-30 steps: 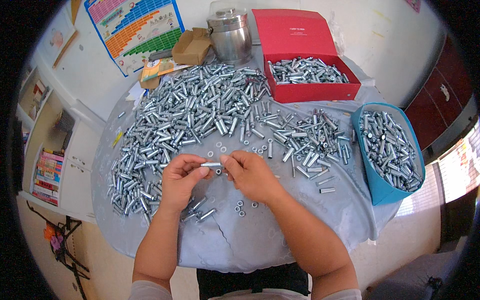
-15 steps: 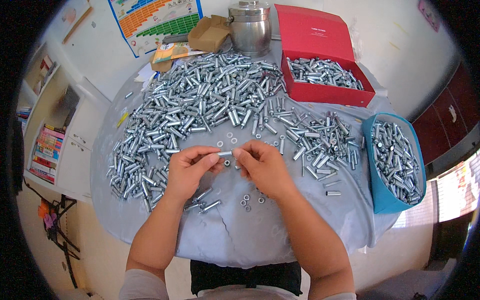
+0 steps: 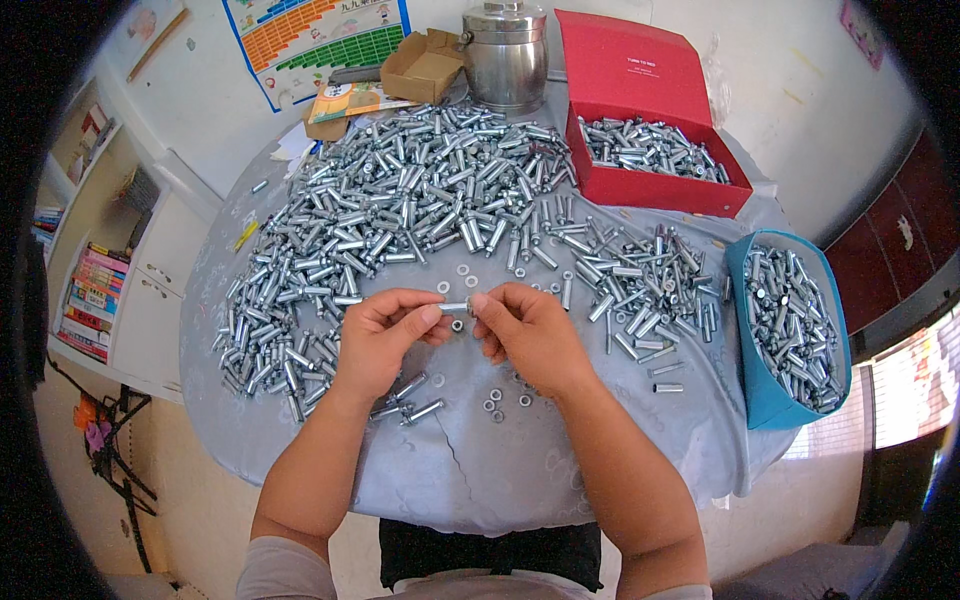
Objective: The person repeatedly picks up cylindrical metal fasteners and small washers from a large pile on a table. They insert the washers into the fasteners by hand and place the assembled units into a blue container. The process is repetitive and continues throughout the clip.
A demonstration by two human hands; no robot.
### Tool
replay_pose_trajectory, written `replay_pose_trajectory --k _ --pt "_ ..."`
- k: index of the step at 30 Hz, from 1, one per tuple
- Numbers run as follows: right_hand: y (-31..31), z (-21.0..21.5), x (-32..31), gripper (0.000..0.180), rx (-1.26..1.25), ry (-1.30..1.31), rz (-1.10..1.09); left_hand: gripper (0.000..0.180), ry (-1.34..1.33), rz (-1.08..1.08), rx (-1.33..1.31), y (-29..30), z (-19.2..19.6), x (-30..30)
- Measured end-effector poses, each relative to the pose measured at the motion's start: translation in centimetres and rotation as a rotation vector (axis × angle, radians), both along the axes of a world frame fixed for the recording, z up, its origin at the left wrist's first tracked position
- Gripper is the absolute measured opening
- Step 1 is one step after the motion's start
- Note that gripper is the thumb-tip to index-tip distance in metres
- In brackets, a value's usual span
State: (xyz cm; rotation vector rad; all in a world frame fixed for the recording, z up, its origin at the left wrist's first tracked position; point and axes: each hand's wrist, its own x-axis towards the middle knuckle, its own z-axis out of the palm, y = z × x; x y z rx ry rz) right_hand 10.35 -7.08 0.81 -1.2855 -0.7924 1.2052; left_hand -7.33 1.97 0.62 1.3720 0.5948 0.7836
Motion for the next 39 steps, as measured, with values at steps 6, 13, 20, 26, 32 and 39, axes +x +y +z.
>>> replay_pose_trajectory --k 6,13,20,26,32,39 --pt "-0.1 0.9 -0.6 0.019 0.038 0.032 -0.032 0.019 -0.022 0.012 -0.009 0.0 -0.2 0.0" --pt "0.0 0.7 -0.3 0.015 0.002 0.012 -0.051 0.018 -0.002 0.006 -0.014 -0.1 0.1 0.0" --pt "-0.1 1.1 -0.9 0.017 0.103 0.056 -0.092 0.019 -0.029 -0.004 -0.031 0.1 -0.1 0.0" --pt "0.0 0.5 -0.7 0.015 0.154 0.034 -0.099 0.019 -0.030 -0.005 -0.032 0.0 0.1 0.1" --pt "-0.1 0.6 -0.4 0.014 0.034 0.022 -0.058 0.019 -0.023 -0.002 -0.022 0.0 -0.1 0.0" --pt "0.0 -0.2 0.1 0.022 0.003 0.023 0.004 0.018 -0.002 0.008 -0.007 -0.1 0.0 0.1"
